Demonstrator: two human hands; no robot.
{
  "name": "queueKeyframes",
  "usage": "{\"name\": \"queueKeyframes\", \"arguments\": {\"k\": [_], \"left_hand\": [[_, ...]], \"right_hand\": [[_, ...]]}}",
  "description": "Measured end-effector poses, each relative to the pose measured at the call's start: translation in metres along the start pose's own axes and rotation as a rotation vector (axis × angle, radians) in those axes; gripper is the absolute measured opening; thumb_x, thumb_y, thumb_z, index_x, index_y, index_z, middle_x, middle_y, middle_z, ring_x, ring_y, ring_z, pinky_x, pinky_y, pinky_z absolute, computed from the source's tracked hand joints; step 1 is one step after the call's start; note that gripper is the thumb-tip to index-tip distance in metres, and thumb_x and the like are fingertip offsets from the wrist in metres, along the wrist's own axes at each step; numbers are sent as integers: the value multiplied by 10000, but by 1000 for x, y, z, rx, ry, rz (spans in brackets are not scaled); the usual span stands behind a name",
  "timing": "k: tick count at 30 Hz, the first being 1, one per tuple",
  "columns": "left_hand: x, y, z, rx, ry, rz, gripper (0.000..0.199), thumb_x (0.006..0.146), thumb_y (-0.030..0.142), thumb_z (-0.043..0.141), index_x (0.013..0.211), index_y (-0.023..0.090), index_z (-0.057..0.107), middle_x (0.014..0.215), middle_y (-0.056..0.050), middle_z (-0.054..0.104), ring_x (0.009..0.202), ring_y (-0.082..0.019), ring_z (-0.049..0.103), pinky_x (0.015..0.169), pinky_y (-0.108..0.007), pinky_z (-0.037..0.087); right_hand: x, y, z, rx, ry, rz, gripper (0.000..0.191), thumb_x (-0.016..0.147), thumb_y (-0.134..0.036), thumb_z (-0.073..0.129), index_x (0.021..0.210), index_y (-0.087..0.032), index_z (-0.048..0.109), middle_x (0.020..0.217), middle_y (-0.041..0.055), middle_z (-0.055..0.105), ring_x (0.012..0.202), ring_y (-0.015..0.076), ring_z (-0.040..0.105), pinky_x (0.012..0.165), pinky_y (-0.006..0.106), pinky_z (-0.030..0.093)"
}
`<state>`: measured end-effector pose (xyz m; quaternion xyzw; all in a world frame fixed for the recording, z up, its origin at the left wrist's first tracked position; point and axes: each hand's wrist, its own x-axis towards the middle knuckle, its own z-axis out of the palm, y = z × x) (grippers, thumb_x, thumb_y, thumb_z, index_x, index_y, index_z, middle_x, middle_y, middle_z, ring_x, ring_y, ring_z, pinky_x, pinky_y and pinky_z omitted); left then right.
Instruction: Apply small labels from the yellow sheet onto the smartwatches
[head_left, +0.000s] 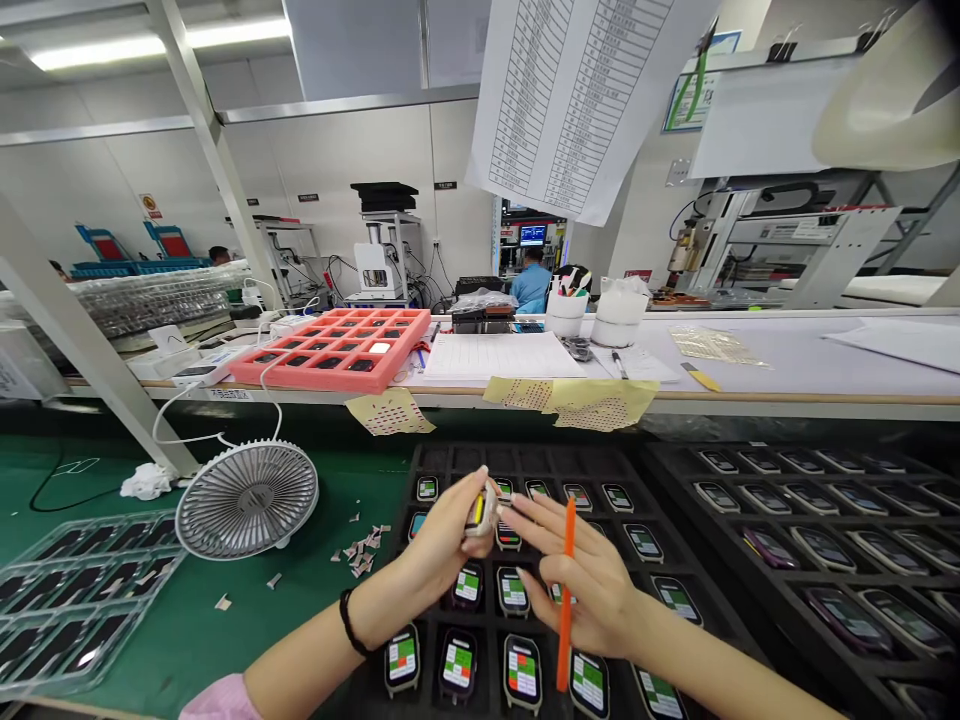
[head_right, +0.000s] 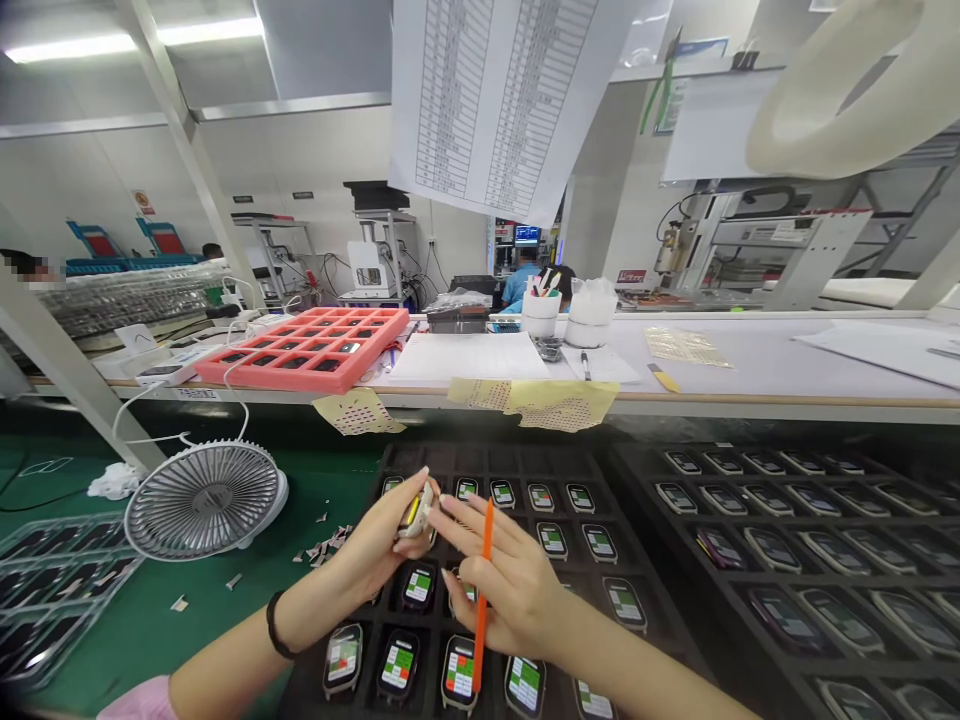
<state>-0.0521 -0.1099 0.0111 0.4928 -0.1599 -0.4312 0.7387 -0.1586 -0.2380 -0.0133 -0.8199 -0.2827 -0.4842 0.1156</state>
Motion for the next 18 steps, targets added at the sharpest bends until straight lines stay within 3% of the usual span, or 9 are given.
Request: {"name": "queueKeyframes", "arguments": {"k": [3,5,7,9,11,13,16,18], "left_hand": [[19,5,-31,183,37,68,376,763,536,541,857,173,524,617,21,426,379,6,242,334,-83,139],[30,6,-56,367,77,47,388,761,493,554,994,183,529,693,5,442,520,-41,403,362,-77,225],[34,4,-77,730,190,135,391,784,455,496,1087,209,502,823,-9,521,632,-87,544,402,-119,368],[33,-2,-91,1171,239,294,324,851,451,465,1121,293,549,904,14,599,832,-82,561,623,-123,407],[29,-11,-99,1472,152,339,376,898,436,328,1211,334,511,1177,42,550,1107,-144,499,977,-284,424],[25,-21,-104,1662,14,294,461,900,410,195,1290,328,426,1301,48,462,1218,-185,425,1074,-446,375],[21,-32,-107,1788,-89,250,509,888,407,152,1322,290,391,1381,50,366,1323,-160,301,1157,-455,343],[21,-34,-108,1770,-79,254,468,887,416,217,1275,286,443,1409,48,317,1358,-140,233,1210,-421,307]], "right_hand": [[2,6,-12,-32,31,24,247,699,4,566,770,-104,355,1257,120,475,1243,258,412,985,445,445],[2,8,-20,-67,50,14,249,696,14,563,760,-99,350,1245,130,482,1222,266,433,959,445,463],[0,8,-26,-99,59,-19,243,696,18,558,764,-94,353,1229,135,493,1203,272,450,932,445,479],[-2,7,-30,-115,59,-48,248,690,27,557,769,-90,352,1209,136,507,1184,272,465,911,441,496],[-5,7,-31,-126,52,-59,249,688,30,559,763,-87,352,1194,134,519,1176,270,473,903,439,504],[-8,7,-30,-134,52,-51,246,689,31,561,751,-85,354,1197,133,516,1176,267,473,903,435,504],[-11,8,-31,-131,58,-26,240,692,42,549,741,-84,351,1212,138,503,1178,268,470,906,424,498],[-13,9,-32,-125,59,-14,236,694,50,538,738,-82,348,1216,145,499,1178,270,470,900,415,499]]}}
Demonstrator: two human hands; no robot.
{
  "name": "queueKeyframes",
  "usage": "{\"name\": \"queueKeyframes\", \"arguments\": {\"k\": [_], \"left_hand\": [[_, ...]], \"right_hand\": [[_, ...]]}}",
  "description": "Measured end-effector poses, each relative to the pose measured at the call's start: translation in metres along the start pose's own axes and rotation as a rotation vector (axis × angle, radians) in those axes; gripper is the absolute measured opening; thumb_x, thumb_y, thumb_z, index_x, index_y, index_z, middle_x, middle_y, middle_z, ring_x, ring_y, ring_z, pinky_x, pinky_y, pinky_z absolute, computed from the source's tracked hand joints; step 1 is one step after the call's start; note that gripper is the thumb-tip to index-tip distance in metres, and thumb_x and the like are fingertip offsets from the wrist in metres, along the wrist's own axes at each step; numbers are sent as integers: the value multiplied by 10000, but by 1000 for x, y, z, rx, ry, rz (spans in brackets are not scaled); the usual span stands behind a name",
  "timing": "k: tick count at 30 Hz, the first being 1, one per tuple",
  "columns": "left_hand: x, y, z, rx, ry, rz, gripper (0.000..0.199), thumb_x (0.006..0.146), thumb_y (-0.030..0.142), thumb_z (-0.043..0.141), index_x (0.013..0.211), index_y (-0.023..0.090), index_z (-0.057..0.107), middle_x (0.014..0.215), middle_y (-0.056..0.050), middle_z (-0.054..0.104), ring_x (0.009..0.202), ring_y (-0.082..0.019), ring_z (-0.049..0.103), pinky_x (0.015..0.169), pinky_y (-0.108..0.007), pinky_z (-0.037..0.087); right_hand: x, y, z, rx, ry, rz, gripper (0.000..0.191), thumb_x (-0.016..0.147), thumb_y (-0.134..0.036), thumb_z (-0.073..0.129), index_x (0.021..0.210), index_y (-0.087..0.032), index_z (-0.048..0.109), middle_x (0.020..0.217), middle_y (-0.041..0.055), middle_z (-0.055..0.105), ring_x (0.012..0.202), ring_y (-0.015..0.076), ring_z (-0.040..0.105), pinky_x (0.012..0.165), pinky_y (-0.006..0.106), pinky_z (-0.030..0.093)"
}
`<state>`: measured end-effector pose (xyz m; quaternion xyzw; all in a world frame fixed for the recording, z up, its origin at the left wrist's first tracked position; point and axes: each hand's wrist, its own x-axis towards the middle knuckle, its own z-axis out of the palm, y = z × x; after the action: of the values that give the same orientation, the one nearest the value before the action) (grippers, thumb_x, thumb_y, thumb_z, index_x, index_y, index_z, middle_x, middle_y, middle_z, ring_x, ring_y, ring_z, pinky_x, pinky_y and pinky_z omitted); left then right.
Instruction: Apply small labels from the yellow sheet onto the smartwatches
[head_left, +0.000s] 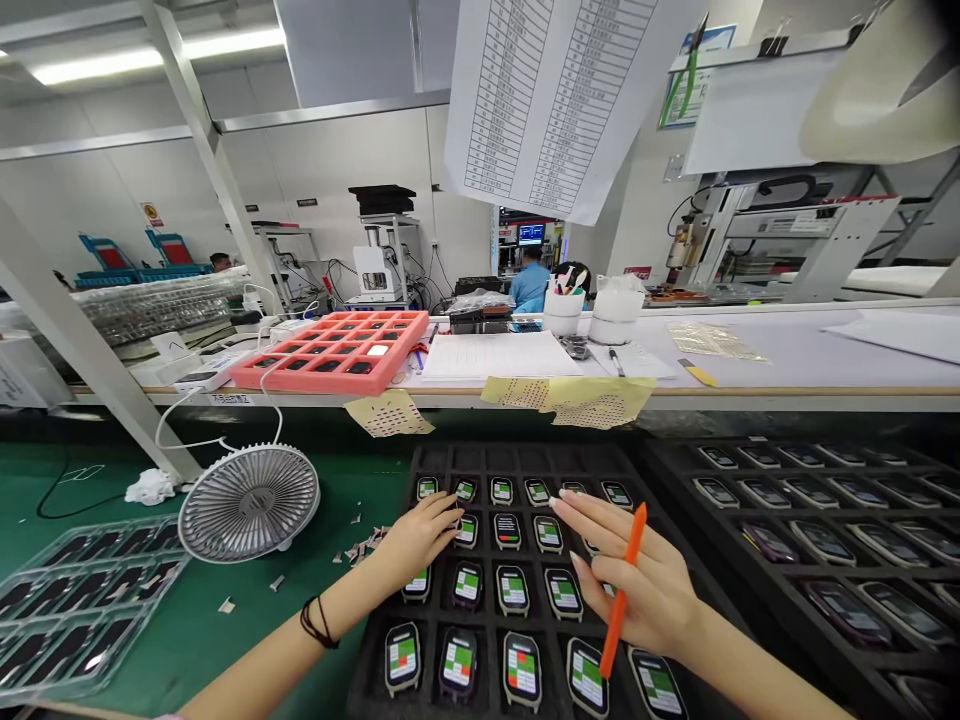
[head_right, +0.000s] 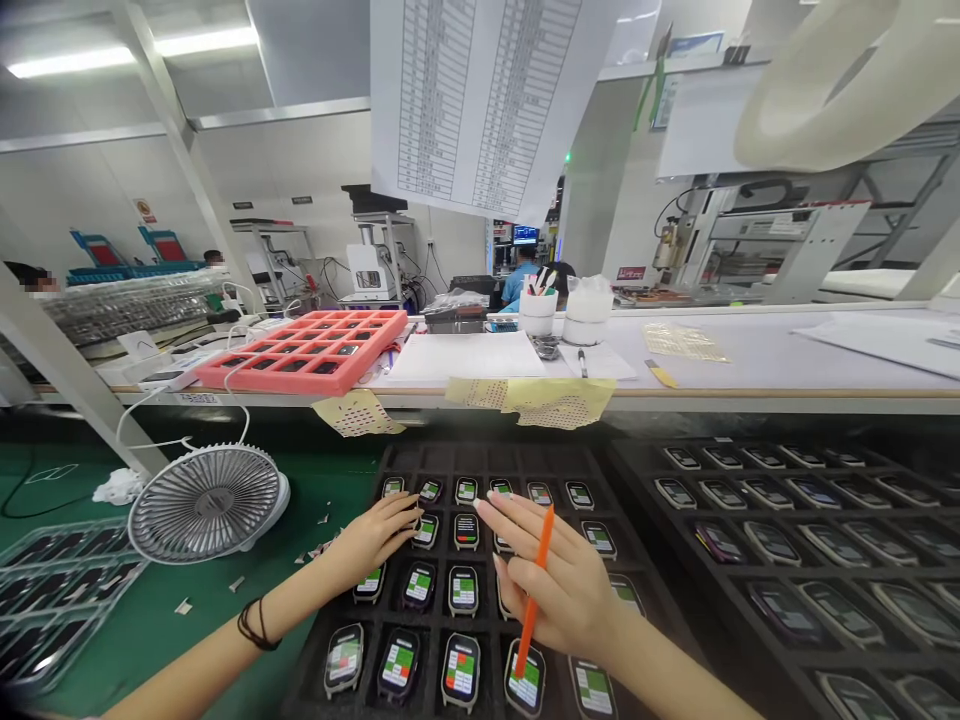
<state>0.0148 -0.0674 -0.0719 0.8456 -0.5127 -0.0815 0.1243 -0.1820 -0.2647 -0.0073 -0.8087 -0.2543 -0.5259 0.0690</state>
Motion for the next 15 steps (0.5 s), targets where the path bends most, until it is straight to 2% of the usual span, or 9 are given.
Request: {"name": "queueKeyframes", "arguments": {"k": [3,5,6,9,11,12,15], "left_hand": [[3,4,-9,-90,-19,-47,259,884,333,377,1078,255,529,1359,-19,360,1299,-207,333,1135,-479,381],[8,10,-20,-146,-43,-54,146,858,241,471,984,204,534,1139,-55,503,1097,-241,485,986,-496,466],[12,13,-25,-163,-49,-73,182,825,187,539,1007,188,538,1114,-61,517,1088,-258,486,992,-501,453],[20,22,-38,-83,-150,-112,462,725,102,646,1167,116,513,1105,-170,524,1079,-370,497,954,-539,449],[25,25,-42,-31,-195,-72,465,711,117,658,1162,91,549,1084,-211,545,1045,-410,519,919,-563,462],[27,26,-43,-4,-164,-45,422,739,138,613,1156,97,566,1060,-214,557,1029,-407,532,918,-564,463],[31,28,-42,49,-130,-47,362,776,248,581,1116,124,598,1013,-205,570,973,-387,559,879,-552,482]], "right_hand": [[-4,0,-4,-2,-3,10,233,699,48,537,729,-81,346,1209,162,498,1175,277,473,888,407,505],[-9,-2,-6,-1,2,23,238,697,54,540,730,-82,347,1206,167,498,1171,281,474,881,409,502],[-11,-3,-7,5,8,32,240,690,64,541,738,-81,355,1206,171,496,1169,286,474,871,410,503],[-16,-6,-9,22,31,60,253,671,89,543,737,-77,363,1194,191,498,1153,303,483,840,398,507],[-18,-8,-11,31,43,77,245,670,104,530,711,-73,365,1159,216,512,1132,306,501,824,376,515],[-19,-8,-13,27,62,80,236,683,91,529,694,-75,360,1138,221,522,1116,295,516,817,357,523],[-25,-7,-19,11,100,108,202,772,-122,567,695,-97,382,1112,177,550,1089,238,545,810,315,549]]}}
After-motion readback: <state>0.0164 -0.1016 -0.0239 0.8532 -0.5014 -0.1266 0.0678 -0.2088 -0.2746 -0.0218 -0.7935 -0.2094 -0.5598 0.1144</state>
